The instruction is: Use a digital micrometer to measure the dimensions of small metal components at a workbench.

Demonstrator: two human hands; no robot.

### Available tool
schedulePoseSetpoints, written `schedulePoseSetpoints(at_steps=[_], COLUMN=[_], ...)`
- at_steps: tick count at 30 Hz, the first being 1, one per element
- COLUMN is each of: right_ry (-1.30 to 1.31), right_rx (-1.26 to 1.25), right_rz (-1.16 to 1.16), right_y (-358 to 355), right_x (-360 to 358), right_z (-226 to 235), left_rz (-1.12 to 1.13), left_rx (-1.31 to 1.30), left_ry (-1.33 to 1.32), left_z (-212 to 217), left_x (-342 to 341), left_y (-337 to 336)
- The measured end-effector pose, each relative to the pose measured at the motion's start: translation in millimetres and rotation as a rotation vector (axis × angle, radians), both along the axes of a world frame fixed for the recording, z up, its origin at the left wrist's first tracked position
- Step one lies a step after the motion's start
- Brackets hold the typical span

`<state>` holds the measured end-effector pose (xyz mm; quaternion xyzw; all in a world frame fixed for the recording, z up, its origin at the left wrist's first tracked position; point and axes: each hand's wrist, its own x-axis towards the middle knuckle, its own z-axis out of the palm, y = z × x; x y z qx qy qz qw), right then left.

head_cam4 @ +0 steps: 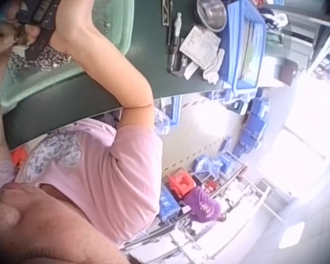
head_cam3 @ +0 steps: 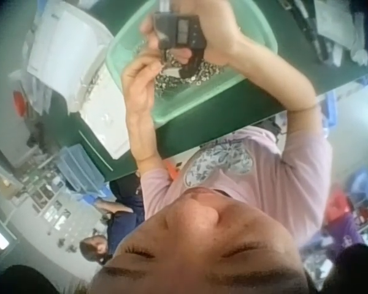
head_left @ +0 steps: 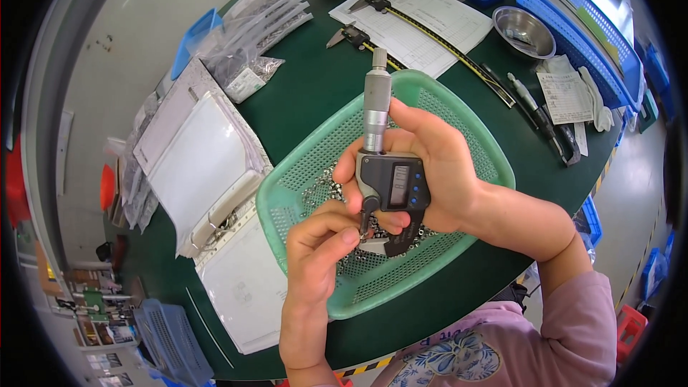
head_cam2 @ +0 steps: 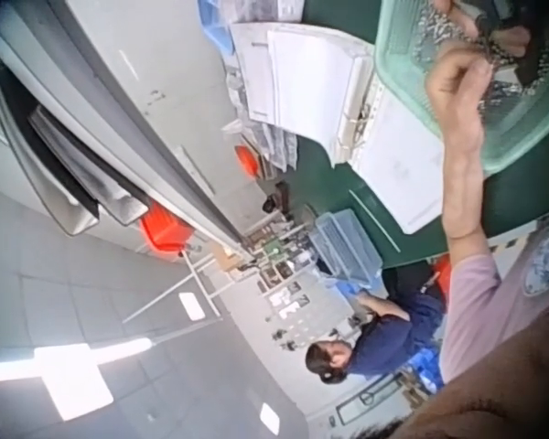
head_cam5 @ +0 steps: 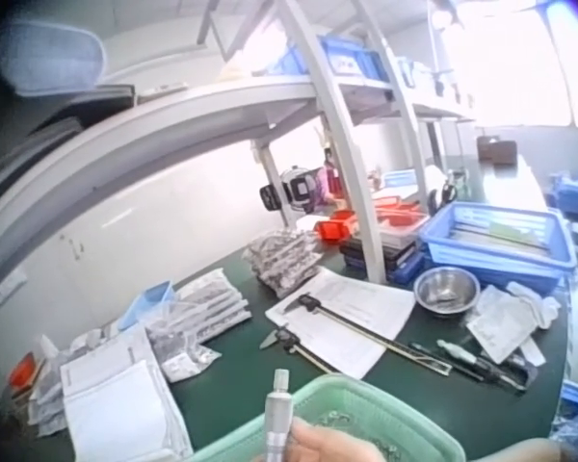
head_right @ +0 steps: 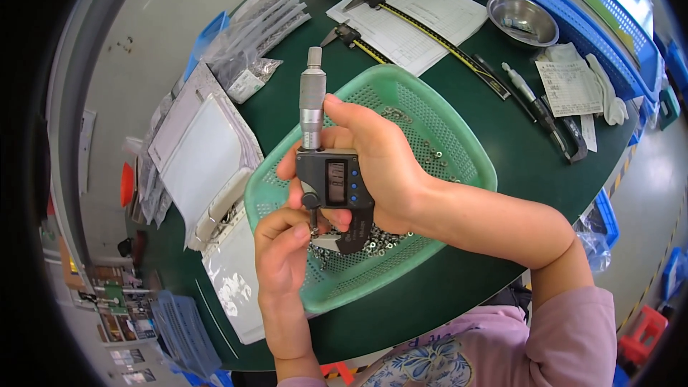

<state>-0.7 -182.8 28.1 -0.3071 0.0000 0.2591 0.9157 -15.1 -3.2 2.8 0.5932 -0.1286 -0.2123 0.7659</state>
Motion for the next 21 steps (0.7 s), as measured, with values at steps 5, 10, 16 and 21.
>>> schedulePoseSetpoints(at_steps=[5,10,16,21], right_ry=[-0.004,-0.037,-0.06,-0.042], right_rx=[-0.004,-0.033,-0.043,-0.059], right_rz=[0.011,0.009,0.01,0.013], right_y=[0.2,0.0,0.6,1.1], right_x=[-0.5,-0.6,0.2,-0.9], right_z=[0.8,0.5,-0.7,1.6], left_rz=[-0.009,-0.026,-0.048,-0.044], left_rx=[0.0,-0.012,0.006,0.005], left_ry=[0.006,0.016,0.014,0.028], left_z=[-0.4,-0.3,1.3,2.3], left_x=[-0.4,-0.2,-0.8,-2.2], left_y=[1.1,0.8,0.4,-0.7])
